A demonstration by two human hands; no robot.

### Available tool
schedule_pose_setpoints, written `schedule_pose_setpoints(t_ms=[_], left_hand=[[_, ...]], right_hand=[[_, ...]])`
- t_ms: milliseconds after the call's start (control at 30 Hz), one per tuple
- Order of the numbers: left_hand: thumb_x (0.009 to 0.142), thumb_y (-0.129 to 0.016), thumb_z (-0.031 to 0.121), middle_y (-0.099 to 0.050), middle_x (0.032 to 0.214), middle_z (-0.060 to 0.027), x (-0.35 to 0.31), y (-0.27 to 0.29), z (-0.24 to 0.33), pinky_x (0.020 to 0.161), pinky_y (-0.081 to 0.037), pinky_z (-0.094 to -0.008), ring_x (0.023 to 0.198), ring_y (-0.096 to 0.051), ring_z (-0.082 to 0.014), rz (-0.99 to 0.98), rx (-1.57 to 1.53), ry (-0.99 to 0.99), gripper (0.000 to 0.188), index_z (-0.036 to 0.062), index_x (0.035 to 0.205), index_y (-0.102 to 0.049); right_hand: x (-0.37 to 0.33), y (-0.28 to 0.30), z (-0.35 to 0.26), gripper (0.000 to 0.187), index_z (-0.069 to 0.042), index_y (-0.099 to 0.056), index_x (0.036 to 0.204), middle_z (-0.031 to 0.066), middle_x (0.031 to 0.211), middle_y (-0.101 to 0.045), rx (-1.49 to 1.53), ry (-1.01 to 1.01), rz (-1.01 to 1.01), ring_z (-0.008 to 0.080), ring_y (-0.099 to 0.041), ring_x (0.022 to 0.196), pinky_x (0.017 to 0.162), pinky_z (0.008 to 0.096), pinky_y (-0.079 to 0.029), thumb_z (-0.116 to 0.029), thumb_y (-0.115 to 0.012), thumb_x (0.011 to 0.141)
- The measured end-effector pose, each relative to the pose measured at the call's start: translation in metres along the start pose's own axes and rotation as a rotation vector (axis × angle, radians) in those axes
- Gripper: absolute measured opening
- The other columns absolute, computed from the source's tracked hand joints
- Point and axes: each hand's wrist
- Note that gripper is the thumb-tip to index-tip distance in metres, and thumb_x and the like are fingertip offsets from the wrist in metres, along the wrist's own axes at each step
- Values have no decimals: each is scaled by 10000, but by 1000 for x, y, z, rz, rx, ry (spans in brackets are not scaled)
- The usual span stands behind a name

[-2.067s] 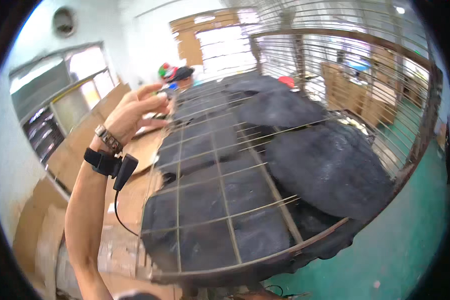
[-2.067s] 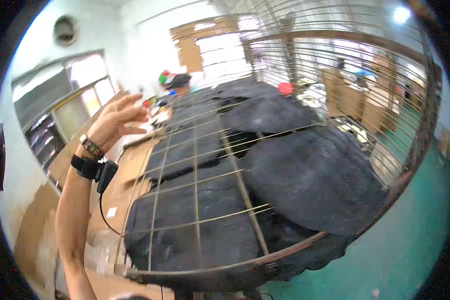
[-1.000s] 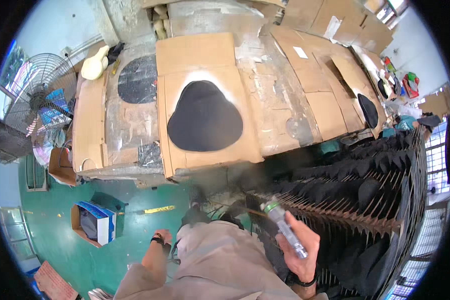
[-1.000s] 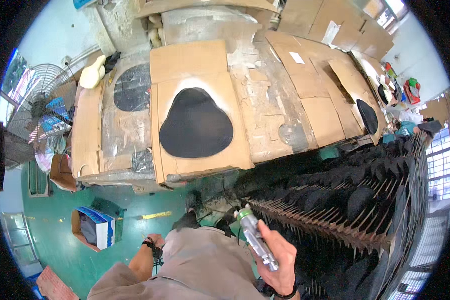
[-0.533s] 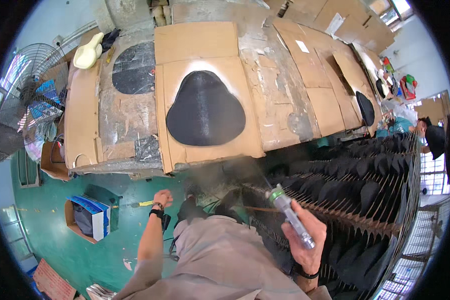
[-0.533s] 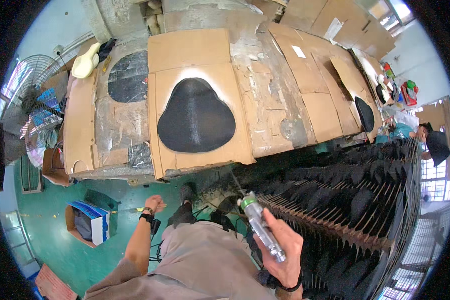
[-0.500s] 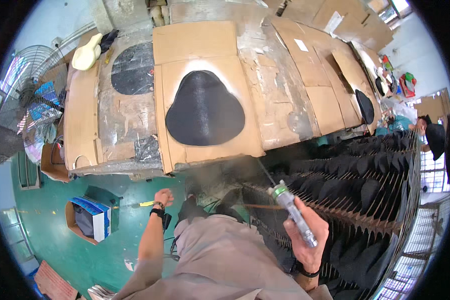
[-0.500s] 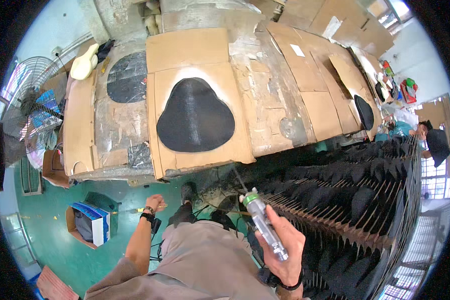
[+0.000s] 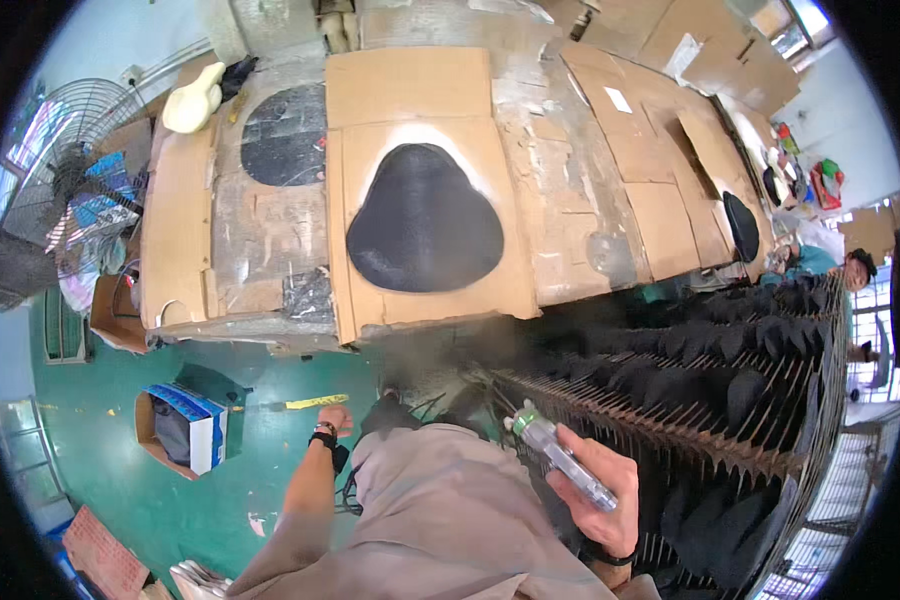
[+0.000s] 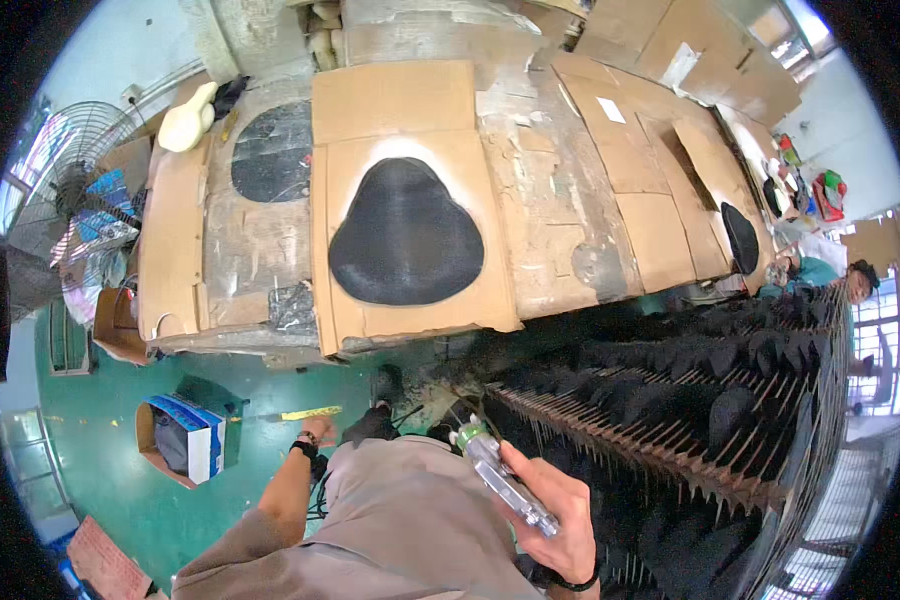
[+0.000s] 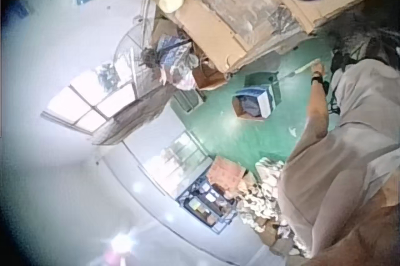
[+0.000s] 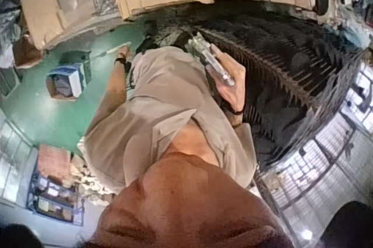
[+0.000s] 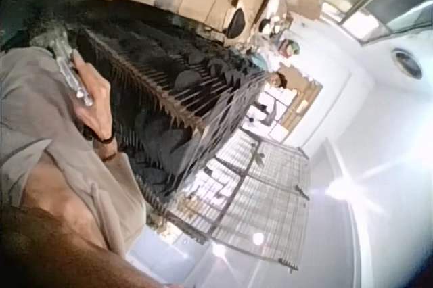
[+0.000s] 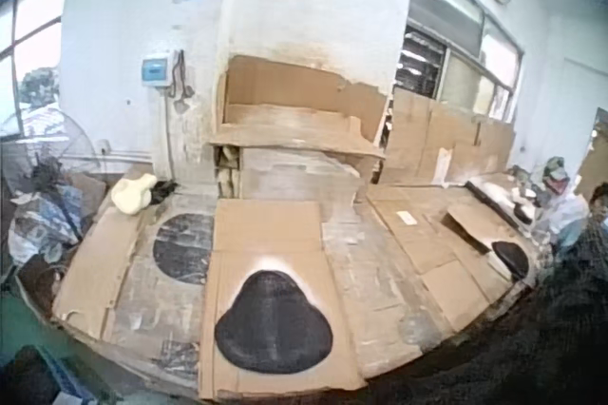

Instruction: Using a spray gun to apply adhesive or primer to shoe components before placing them on a rack.

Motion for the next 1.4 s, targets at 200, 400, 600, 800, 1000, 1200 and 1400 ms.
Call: schedule_pose_setpoints(t_ms=[200,400,600,800,1000,1200,1400], left_hand=[[853,-614,164,-722,1048,-171,-16,-15,47,850,-556,-467,969,-692,-370,383,568,-700,253,88,1068,-722],[822,-585,51,-564,1353,-187,-99,-87,225,1132,-380,-439,1310,-474,-389,361,696,-1334,560,76,1380,-536],[807,-647,95,-375,1531,-149,-87,-141,325,1194,-236,-571,1442,-314,-361,581,1044,-1271,655,98,1443,-491],[818,-688,176,-346,1569,-115,-65,-137,338,1196,-168,-632,1466,-300,-323,375,1285,-1108,593,161,1395,-551],[832,-621,126,-323,1601,-84,-74,-134,344,1189,-171,-668,1494,-283,-292,302,1326,-1039,652,222,1465,-496],[738,-582,29,-475,1489,-103,-63,-105,343,1173,-213,-672,1416,-415,-305,201,922,-1104,857,217,1540,-346],[719,-525,-59,-592,1323,-203,-109,-65,304,1119,-384,-419,1276,-528,-374,471,331,-1391,651,25,1364,-531]], right_hand=[[30,-14,1,542,63,-627,1280,204,973,-709,-60,102,139,296,-706,825,753,326,-540,72,-754,753],[42,-18,11,486,67,-622,1278,207,988,-701,-81,136,290,296,-699,837,772,338,-538,39,-739,807],[31,-10,2,498,60,-615,1288,202,963,-693,-166,25,248,307,-679,798,746,344,-533,17,-749,810],[20,-4,-2,547,55,-613,1300,211,983,-693,-114,0,281,305,-683,821,743,335,-533,52,-759,774],[20,4,6,565,58,-614,1294,214,971,-694,-144,80,296,310,-694,817,741,335,-536,83,-750,745],[-4,12,10,532,51,-623,1281,205,926,-684,-164,-119,236,307,-675,763,712,326,-528,71,-741,762],[-10,10,15,584,37,-625,1295,195,911,-684,-148,-53,128,306,-665,740,698,325,-527,86,-747,726]])
Point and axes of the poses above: each hand's wrist, its own x-axis towards the middle knuckle, its own y-axis out of the back of the hand, z = x × y
